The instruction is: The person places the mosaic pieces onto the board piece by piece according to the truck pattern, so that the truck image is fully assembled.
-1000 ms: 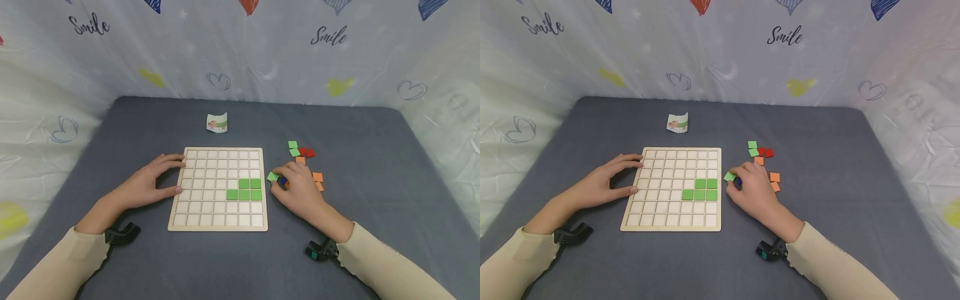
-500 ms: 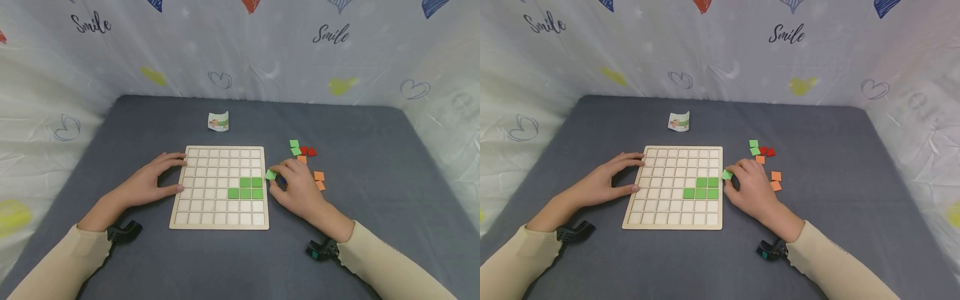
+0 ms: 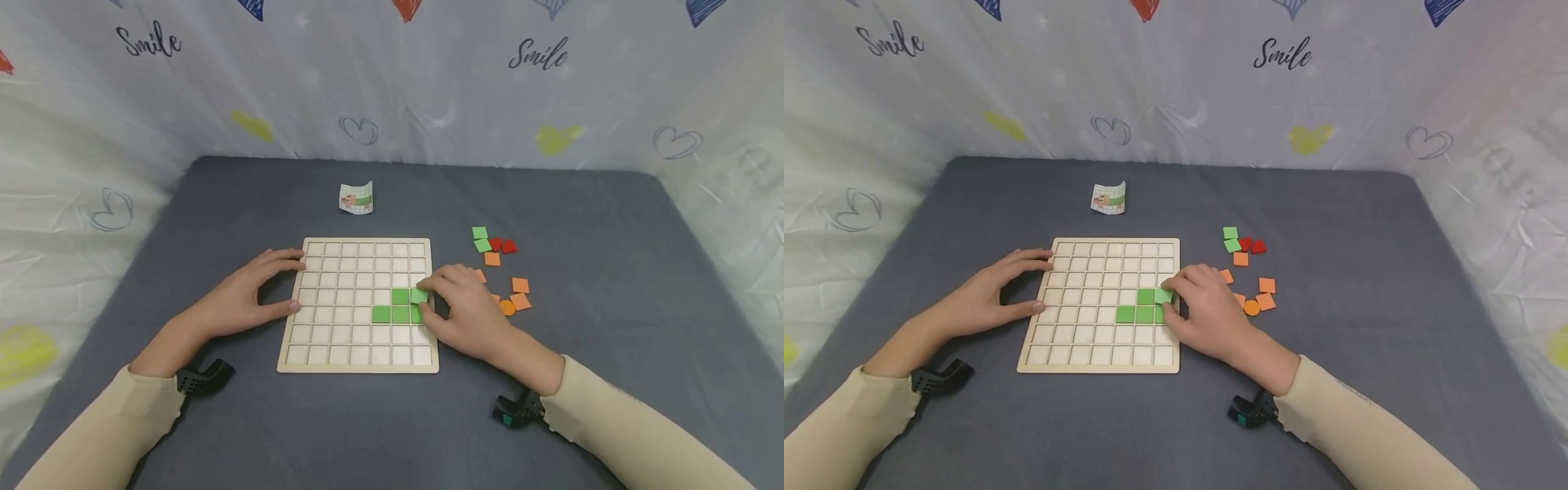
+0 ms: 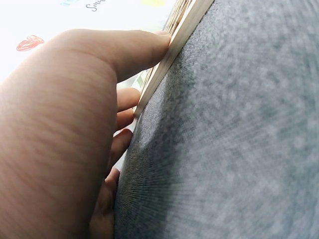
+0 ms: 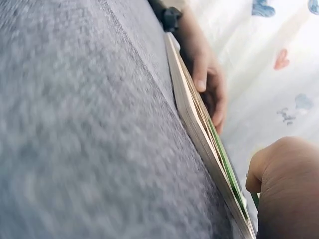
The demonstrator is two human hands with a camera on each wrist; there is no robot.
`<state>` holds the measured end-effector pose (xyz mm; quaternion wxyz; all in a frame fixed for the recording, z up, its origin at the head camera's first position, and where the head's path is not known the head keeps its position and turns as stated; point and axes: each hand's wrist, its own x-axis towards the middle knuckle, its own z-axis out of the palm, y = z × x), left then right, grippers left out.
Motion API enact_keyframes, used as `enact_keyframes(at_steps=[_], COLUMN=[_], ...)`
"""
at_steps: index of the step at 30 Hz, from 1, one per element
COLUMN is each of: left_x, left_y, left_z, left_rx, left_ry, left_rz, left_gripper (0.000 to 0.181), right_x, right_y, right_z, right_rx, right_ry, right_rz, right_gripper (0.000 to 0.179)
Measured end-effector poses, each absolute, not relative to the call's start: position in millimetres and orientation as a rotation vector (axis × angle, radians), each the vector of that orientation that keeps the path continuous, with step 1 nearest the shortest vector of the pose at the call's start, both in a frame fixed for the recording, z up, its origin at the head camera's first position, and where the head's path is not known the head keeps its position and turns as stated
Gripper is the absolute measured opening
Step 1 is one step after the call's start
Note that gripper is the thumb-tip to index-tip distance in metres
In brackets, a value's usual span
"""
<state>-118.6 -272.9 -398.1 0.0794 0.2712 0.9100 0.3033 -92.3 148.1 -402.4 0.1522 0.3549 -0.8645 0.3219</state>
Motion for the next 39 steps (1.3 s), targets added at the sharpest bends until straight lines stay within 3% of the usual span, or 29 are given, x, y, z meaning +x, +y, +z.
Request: enact_keyframes(at_steps=[39], left_x=[-117.7], left_y=[-274.4], left_z=[-397.0], left_rx=[0.809], left_ry=[2.714], left_rz=[0.94], left_gripper=[0.063], right_x=[-108.7], right_y=[95.6], right_z=[-398.7], right_rx=[1.163], right_ry=[-2.587], right_rz=[0.832], right_gripper=[0.023])
